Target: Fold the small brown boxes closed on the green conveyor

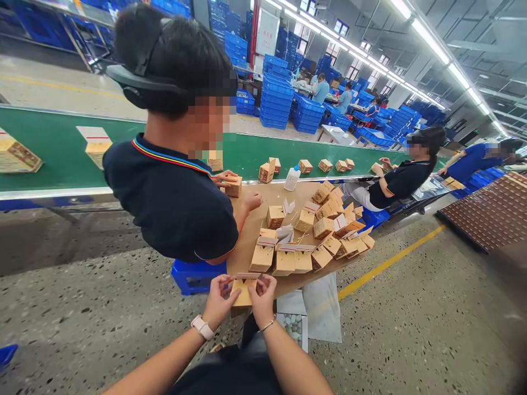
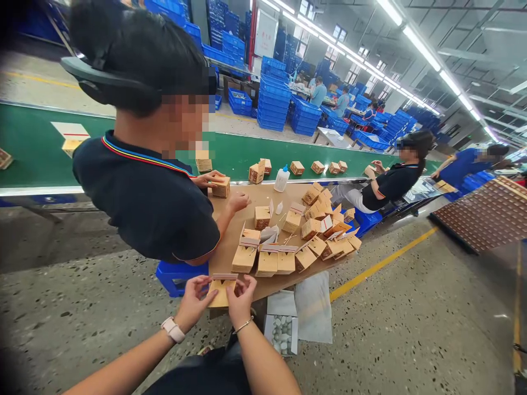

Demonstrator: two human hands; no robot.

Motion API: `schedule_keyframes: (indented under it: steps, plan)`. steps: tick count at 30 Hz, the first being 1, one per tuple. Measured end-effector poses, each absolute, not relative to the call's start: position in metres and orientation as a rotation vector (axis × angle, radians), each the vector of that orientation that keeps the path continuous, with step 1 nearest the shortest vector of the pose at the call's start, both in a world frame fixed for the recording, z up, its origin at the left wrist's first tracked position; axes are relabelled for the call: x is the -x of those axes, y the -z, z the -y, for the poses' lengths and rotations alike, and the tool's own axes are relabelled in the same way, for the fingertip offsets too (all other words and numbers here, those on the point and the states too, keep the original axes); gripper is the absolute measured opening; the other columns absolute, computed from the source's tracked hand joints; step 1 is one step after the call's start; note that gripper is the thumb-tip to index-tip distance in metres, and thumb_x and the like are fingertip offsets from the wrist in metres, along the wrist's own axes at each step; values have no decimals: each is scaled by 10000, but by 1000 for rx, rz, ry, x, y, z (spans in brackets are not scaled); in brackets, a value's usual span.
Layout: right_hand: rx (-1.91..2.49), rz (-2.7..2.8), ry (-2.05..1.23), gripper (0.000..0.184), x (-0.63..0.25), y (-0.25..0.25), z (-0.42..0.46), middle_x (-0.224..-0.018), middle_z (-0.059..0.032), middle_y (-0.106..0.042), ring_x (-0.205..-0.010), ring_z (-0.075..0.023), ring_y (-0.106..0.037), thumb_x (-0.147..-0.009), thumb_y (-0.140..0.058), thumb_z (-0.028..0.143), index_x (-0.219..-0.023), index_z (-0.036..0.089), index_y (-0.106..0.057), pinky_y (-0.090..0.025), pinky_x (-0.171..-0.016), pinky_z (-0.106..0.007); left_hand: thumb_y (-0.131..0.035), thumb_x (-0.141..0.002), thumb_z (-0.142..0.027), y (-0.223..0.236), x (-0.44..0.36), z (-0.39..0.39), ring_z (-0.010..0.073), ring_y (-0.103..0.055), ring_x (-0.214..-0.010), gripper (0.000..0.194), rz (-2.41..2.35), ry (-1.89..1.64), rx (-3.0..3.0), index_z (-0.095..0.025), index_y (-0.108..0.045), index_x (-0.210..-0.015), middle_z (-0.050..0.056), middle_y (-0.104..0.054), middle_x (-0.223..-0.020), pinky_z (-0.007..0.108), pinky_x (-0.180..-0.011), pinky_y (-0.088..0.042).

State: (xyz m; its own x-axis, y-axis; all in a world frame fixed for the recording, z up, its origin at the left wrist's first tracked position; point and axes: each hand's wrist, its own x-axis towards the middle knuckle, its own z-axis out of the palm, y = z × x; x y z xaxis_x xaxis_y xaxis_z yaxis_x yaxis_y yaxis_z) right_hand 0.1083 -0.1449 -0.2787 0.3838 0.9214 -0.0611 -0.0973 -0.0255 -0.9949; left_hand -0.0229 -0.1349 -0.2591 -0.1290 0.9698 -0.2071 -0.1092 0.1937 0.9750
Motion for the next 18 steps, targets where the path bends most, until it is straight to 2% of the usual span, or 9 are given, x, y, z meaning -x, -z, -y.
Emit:
schedule_keyframes:
  steps: [4,6,8,11,12,14,16,18]
  plan:
    - [1438,775,-1170,474,-109,285,141,-1045,-76,-607,-832,-183,-659,-613,-688,242,-1027,206,-458,-564,-740,-308,-850,-442,-360,247,19,121,247,-658,-859,615,-1143,-770,-537,-165,-575,-955,87,-679,-954,359,-790,-529]
    - [1455,883,-1143,454,-114,275,139,-1041,-82,-628,-872,-191,-658,-644,-668,232,-1062,190,-497,-559,-762,-305,-862,-380,-252,239,19,114,242,-662,-815,638,-1088,-667,-452,-153,-586,-946,83,-691,-925,360,-789,-522]
    - [1464,1117,-1034,363,-121,255,135,-1038,-81,-646,-915,-190,-647,-708,-643,240,-1056,183,-557,-547,-789,-296,-871,-374,-233,229,20,113,245,-664,-834,630,-1064,-655,-448,-155,-593,-933,77,-694,-909,360,-809,-512]
    - [1435,1752,-867,54,-135,205,127,-821,-39,-658,-793,-175,-630,-793,-595,222,-815,195,-636,-525,-732,-273,-864,-488,-408,206,32,119,274,-645,-998,600,-1070,-685,-547,-168,-601,-971,106,-691,-1028,370,-855,-494]
    - [1390,1963,-819,96,-141,182,123,-741,-29,-639,-740,-168,-618,-815,-573,209,-742,199,-634,-514,-701,-264,-829,-543,-495,198,41,122,286,-619,-1081,608,-1088,-696,-578,-179,-603,-1011,121,-674,-1120,378,-870,-488]
    - [1277,2162,-684,168,-156,131,111,-746,-31,-638,-726,-160,-608,-866,-521,205,-770,201,-659,-495,-673,-249,-732,-610,-646,180,63,127,302,-545,-1222,655,-1149,-739,-597,-221,-601,-1089,118,-613,-1289,397,-893,-480]
    - [1217,2129,-524,236,-173,77,91,-751,-26,-630,-716,-151,-595,-923,-456,229,-848,203,-678,-484,-679,-246,-704,-567,-729,167,87,133,312,-521,-1260,711,-1223,-816,-563,-247,-611,-1082,101,-610,-1313,398,-905,-479]
    - [1222,1965,-325,234,-192,31,56,-722,-20,-619,-662,-146,-572,-933,-461,277,-879,191,-671,-469,-641,-245,-735,-488,-746,161,105,140,329,-532,-1249,748,-1295,-830,-506,-252,-630,-1039,96,-651,-1255,395,-907,-486]
